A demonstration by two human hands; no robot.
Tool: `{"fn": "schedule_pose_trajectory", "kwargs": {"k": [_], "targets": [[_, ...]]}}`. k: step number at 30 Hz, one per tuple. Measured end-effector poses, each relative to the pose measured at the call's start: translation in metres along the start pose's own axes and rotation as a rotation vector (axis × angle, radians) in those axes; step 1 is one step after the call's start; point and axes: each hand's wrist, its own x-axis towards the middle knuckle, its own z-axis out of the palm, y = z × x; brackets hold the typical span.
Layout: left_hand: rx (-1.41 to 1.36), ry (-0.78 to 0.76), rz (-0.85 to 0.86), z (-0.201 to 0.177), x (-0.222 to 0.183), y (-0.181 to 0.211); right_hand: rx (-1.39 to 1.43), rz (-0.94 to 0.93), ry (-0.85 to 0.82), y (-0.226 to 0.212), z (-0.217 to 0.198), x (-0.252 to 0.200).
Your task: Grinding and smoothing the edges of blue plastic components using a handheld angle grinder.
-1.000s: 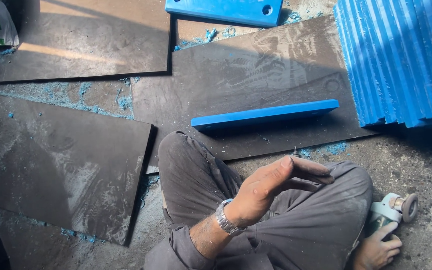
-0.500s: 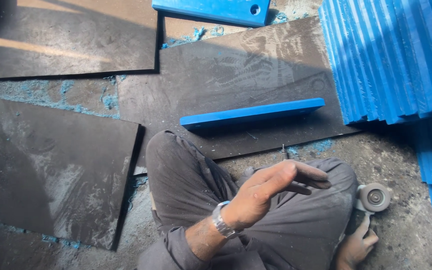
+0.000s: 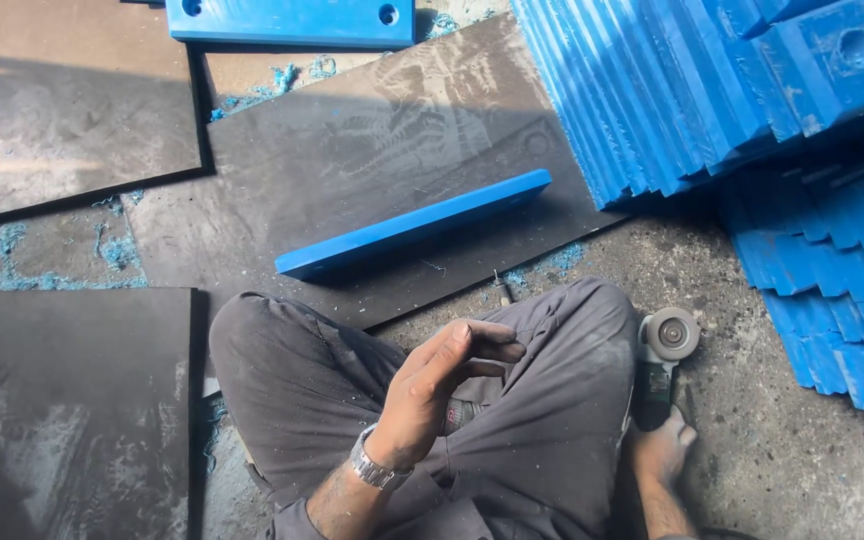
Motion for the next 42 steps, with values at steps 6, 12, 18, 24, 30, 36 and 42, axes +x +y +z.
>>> {"fn": "schedule_pose_trajectory", "kwargs": {"k": [6,12,18,24,30,36,42], "targets": [[0.081,0.209,0.019,-0.003,0.000,-0.009,0.369,-0.198,0.396,-0.046,-0.043,-0.012],[0.145,0.103,0.168,0.015,-0.011,0.000,0.933,-0.566,0.005,-0.203,-0.169,-0.117],[0.247,-0.062,0.239,0.030,-0.022,0.004,0.742,-1.229,-0.026,-0.290,-0.244,-0.183],[0.175,-0.094,0.232,0.019,-0.035,-0.048,0.628,-1.400,-0.034,-0.307,-0.247,-0.192],[0.201,-0.128,0.319,0.012,-0.040,-0.066,0.640,-1.363,-0.097,-0.307,-0.250,-0.201],[0.359,-0.128,0.390,0.018,-0.036,-0.044,0.671,-1.351,-0.127,-0.302,-0.246,-0.203],[0.344,-0.188,0.489,0.023,-0.038,-0.029,0.704,-1.353,-0.138,-0.299,-0.244,-0.206]]}}
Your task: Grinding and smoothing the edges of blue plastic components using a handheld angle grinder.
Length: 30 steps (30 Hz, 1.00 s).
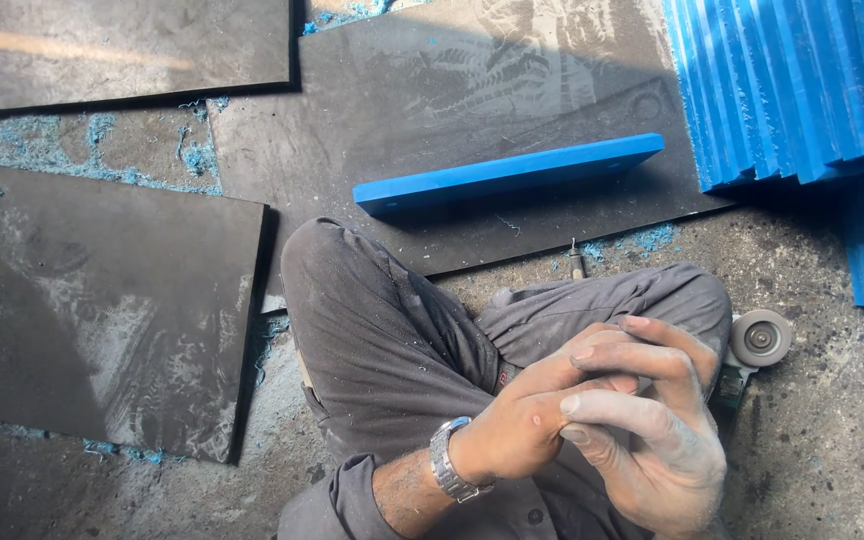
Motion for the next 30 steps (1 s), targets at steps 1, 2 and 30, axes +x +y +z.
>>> {"fn": "schedule_pose_trajectory", "kwargs": {"k": [1,2,30], "targets": [[-0.065,0.021,-0.061,0.000,0.001,0.001,0.017,0.013,0.016,-0.001,0.001,0.001],[-0.130,0.041,-0.122,0.001,0.001,0.002,0.034,0.027,0.031,-0.003,0.002,0.001],[0.268,0.311,-0.136,0.000,0.016,0.047,-0.474,-0.120,0.259,-0.008,0.017,-0.043]]}}
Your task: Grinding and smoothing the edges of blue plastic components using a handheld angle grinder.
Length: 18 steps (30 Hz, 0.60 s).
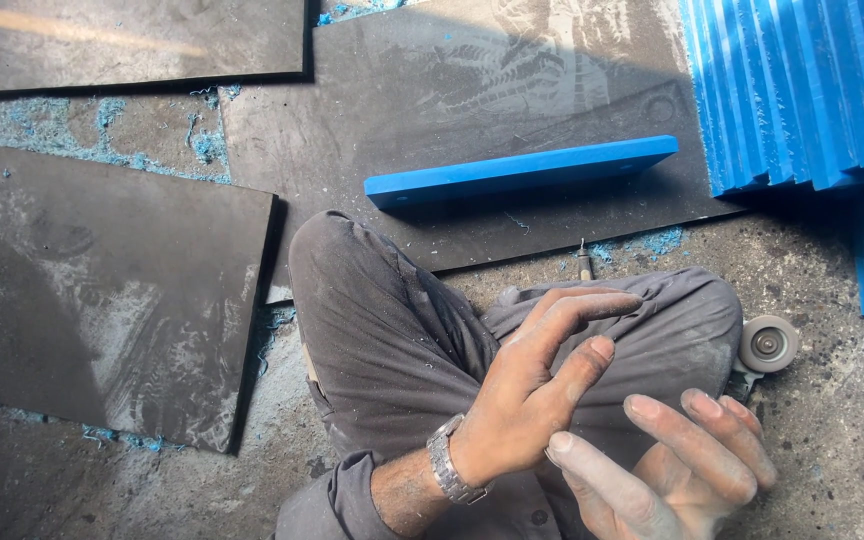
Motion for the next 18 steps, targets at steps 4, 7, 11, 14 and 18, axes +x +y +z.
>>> {"fn": "schedule_pose_trajectory", "kwargs": {"k": [4,7,11,14,18], "targets": [[-0.009,-0.010,-0.004,-0.001,-0.001,0.000,0.017,0.023,-0.017,0.001,-0.001,-0.002],[-0.016,-0.014,-0.006,-0.001,-0.002,-0.003,0.022,0.017,-0.041,0.000,-0.004,-0.001],[-0.151,-0.075,-0.076,0.001,-0.002,-0.010,0.048,0.009,-0.038,0.001,0.002,0.001],[-0.269,-0.150,-0.156,0.001,-0.002,-0.013,0.050,0.000,-0.003,0.000,0.004,0.002],[-0.414,-0.211,-0.270,0.000,-0.007,-0.011,0.053,0.017,-0.013,-0.002,0.004,0.000]]}}
